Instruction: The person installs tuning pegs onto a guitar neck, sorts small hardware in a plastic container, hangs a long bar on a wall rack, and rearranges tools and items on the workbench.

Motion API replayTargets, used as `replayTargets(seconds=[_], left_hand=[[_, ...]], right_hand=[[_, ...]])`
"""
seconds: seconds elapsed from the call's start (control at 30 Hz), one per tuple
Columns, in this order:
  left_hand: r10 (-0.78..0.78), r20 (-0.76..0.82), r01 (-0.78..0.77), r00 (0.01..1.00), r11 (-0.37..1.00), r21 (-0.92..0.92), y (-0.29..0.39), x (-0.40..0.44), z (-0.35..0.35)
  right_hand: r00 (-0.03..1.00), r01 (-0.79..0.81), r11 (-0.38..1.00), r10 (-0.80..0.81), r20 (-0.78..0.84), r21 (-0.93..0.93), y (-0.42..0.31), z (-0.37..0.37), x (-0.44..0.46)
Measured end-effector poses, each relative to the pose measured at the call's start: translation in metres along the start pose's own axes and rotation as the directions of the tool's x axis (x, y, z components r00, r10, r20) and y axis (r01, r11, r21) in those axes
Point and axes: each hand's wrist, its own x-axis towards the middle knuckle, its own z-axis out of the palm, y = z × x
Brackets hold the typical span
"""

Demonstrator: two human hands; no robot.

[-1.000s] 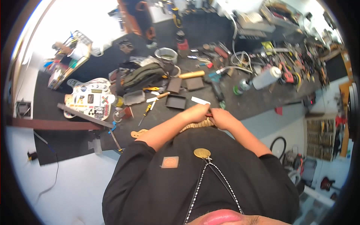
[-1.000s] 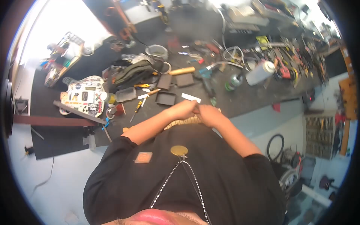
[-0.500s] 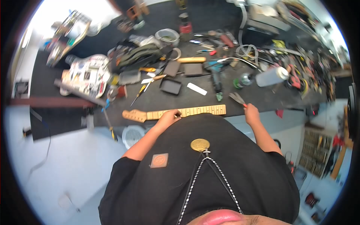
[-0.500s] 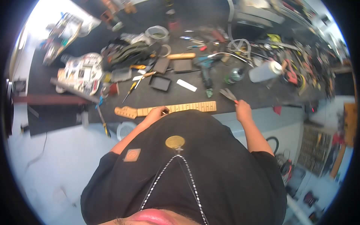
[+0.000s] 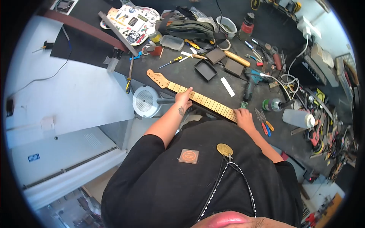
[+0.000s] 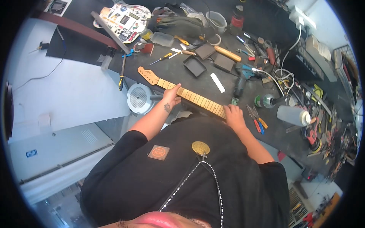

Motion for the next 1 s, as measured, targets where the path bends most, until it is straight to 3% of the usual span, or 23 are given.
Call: replayTargets(seconds=[0.13,0.27,0.37,0.4,0.43,0.57,0.63,0.7,0.8,0.9,1.0], left_hand=[[0.099,-0.203,-0.09,0.974,0.995,0.053,-0.002,0.041,0.01],[0.196,-0.412,-0.244,0.89,0.967,-0.068,-0.017,0.066,0.018],[0.393,-0.317,-0.458,0.863,0.873,-0.165,-0.005,0.043,-0.011],[0.456,-0.313,-0.55,0.833,0.747,-0.374,0.017,-0.012,-0.012],[0.512,-0.289,-0.587,0.809,0.726,-0.358,0.034,-0.038,-0.028],[0.717,-0.458,-0.827,0.525,0.558,-0.075,0.119,-0.117,-0.11],[0.785,-0.537,-0.904,0.31,0.419,0.09,0.169,-0.147,-0.154],[0.794,-0.605,-0.873,0.064,0.339,0.352,0.215,-0.149,-0.208],[0.759,-0.65,-0.852,-0.03,0.32,0.414,0.276,-0.152,-0.263],[0.724,-0.678,-0.785,-0.124,0.346,0.514,0.323,-0.138,-0.295],[0.748,-0.647,-0.716,-0.147,0.371,0.591,0.362,-0.098,-0.331]], right_hand=[[0.999,0.004,0.999,-0.003,0.034,-0.038,0.002,0.008,0.012],[1.0,0.025,0.999,-0.025,-0.004,-0.032,-0.008,-0.006,0.007],[0.994,0.057,0.998,-0.059,-0.089,-0.02,-0.017,-0.012,0.004],[0.989,0.073,0.997,-0.069,-0.134,0.02,-0.019,-0.012,0.004],[0.98,0.092,0.994,-0.081,-0.182,0.057,-0.021,-0.012,0.005],[0.975,0.143,0.963,-0.097,-0.2,0.23,-0.026,-0.016,0.009],[0.986,0.132,0.956,-0.099,-0.138,0.263,-0.021,-0.004,0.012],[0.99,0.117,0.949,-0.09,-0.105,0.293,-0.022,0.005,0.016],[0.997,0.072,0.936,-0.074,-0.008,0.346,-0.028,0.012,0.024],[1.0,-0.01,0.919,0.016,-0.012,0.393,-0.047,0.008,0.033],[0.988,-0.151,0.914,0.154,0.022,0.377,-0.066,0.018,0.042]])
